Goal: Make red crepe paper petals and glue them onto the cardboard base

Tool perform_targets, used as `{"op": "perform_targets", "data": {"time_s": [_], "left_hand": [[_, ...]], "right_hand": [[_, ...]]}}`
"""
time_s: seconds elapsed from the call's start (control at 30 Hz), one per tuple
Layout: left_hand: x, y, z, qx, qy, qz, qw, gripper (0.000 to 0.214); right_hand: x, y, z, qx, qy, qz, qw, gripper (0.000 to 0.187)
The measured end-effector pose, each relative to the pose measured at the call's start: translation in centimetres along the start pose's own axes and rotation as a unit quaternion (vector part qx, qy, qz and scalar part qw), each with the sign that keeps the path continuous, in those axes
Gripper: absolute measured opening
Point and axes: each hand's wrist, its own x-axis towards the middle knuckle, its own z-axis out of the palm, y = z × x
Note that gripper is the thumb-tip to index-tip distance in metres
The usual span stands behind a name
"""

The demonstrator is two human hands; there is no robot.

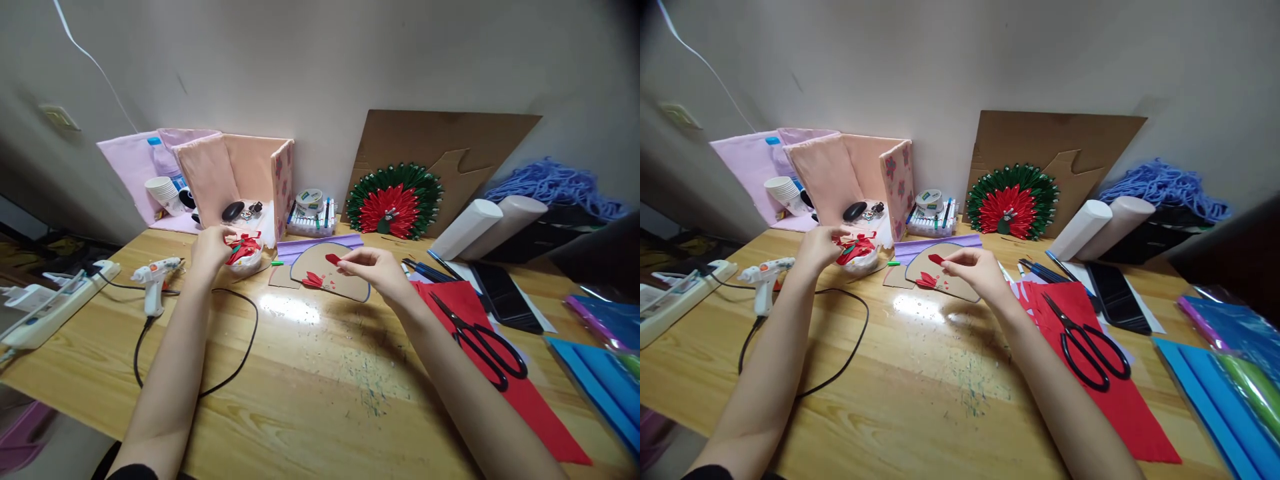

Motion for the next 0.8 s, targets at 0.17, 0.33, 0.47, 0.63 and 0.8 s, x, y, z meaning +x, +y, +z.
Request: {"op": "perform_targets", "data": {"time_s": [0.17, 0.33, 0.47, 0.63, 0.8], "left_hand": [[-1.2, 3.9, 0.7, -0.021, -0.014, 0.055, 0.998, 0.030], [-5.1, 9.7, 2.1, -0.297, -0.276, 0.186, 0.895, 0.031], [-7.3, 12.0, 3.4, -0.389, -0.351, 0.129, 0.842, 0.027], [-7.2, 11.8, 4.2, -0.429, -0.335, 0.069, 0.836, 0.017], [-7.1, 11.6, 4.1, -0.423, -0.325, 0.077, 0.842, 0.021]], "right_hand": [[-0.1, -0.3, 0.2, 0.001, -0.003, 0.044, 0.999, 0.027], [-0.4, -0.5, 0.4, 0.028, -0.047, 0.072, 0.996, 0.027], [-0.5, -0.2, 0.8, 0.030, -0.076, 0.071, 0.994, 0.029], [-0.6, -0.1, 1.2, 0.022, -0.057, 0.051, 0.997, 0.034], [-0.7, -0.3, 1.6, -0.010, -0.020, -0.014, 1.000, 0.031]]}}
